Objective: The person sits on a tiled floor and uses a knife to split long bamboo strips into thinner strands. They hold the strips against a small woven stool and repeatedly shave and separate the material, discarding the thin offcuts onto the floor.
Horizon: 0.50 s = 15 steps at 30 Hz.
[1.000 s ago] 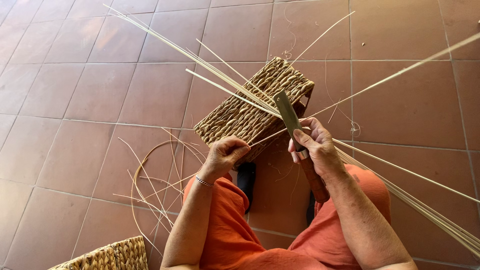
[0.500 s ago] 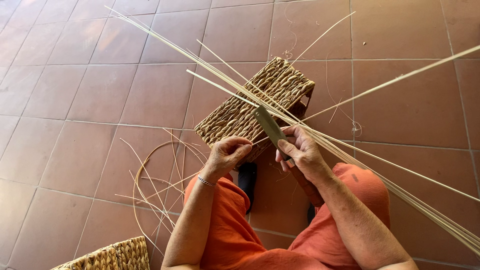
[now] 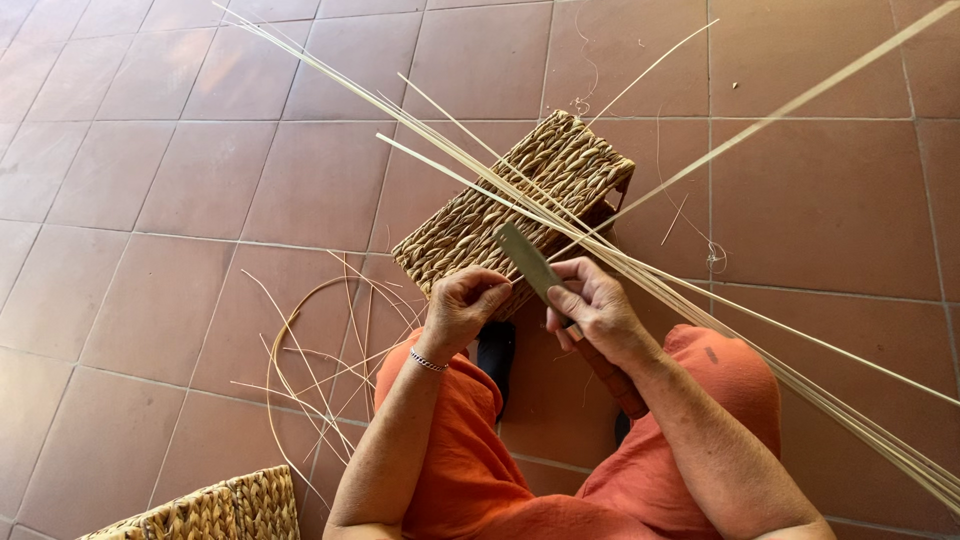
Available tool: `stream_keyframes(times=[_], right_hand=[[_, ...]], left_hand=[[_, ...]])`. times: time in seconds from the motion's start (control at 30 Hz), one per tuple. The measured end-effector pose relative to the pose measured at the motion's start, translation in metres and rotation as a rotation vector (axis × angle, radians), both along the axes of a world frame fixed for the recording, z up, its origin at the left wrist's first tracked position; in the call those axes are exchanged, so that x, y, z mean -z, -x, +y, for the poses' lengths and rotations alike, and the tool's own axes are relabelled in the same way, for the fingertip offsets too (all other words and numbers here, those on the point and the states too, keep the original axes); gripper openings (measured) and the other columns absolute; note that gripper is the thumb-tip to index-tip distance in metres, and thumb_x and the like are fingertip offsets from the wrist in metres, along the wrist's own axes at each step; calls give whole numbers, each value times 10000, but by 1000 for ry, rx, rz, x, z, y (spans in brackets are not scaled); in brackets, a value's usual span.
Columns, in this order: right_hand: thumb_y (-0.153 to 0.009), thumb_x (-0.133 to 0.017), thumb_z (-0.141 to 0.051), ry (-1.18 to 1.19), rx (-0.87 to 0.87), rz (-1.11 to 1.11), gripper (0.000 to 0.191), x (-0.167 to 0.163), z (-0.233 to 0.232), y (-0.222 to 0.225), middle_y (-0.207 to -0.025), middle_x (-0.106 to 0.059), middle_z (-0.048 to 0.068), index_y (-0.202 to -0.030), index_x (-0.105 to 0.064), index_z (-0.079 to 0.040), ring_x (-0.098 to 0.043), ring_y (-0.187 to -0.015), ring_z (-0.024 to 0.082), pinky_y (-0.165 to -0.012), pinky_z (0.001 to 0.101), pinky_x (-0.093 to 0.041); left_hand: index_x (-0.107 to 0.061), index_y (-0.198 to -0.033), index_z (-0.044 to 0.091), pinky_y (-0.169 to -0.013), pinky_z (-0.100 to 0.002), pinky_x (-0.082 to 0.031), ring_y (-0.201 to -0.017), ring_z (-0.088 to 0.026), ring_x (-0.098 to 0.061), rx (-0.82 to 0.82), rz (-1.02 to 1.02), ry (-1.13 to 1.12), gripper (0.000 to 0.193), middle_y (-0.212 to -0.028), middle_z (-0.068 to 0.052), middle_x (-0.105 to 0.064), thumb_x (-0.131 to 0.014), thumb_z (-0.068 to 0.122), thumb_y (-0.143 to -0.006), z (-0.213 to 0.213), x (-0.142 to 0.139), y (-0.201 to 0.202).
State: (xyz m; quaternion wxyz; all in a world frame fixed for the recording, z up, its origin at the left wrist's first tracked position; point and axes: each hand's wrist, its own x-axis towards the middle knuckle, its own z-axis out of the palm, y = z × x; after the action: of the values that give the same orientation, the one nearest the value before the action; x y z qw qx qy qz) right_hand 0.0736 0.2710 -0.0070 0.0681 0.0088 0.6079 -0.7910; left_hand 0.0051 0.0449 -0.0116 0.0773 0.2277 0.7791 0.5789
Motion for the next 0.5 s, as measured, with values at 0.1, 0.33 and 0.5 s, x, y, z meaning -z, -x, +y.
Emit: stream_keyframes(times=[0.1,0.33,0.5], right_hand=[[-1020,-547,-123,51,99,-8,227,-3,15,6,-732,-682,106,-1207,-537,6,-624,-514,155,-408,283,-540],[-1018,-538,-149,126,33,8,309,-14,21,1,-703,-688,91,-1296,-488,-24,-613,-495,154,-398,273,-514],[-995,-581,-151,150,-105,-68,369,-11,-6,-6,-686,-688,91,-1333,-506,-24,-612,-479,144,-395,257,-494]], left_hand=[[-784,-1015,49,-660,-230,-572,-746,-70,-664,-21,23,-14,102,-856,-9,-737,-777,93,-923,-3,1,1],[-786,-1058,51,-609,-210,-528,-702,-46,-616,-10,-131,-49,129,-821,-14,-725,-770,78,-933,-4,6,4],[-759,-1022,36,-675,-207,-587,-766,-32,-670,40,-21,-56,98,-880,-5,-740,-751,62,-927,-4,7,3]])
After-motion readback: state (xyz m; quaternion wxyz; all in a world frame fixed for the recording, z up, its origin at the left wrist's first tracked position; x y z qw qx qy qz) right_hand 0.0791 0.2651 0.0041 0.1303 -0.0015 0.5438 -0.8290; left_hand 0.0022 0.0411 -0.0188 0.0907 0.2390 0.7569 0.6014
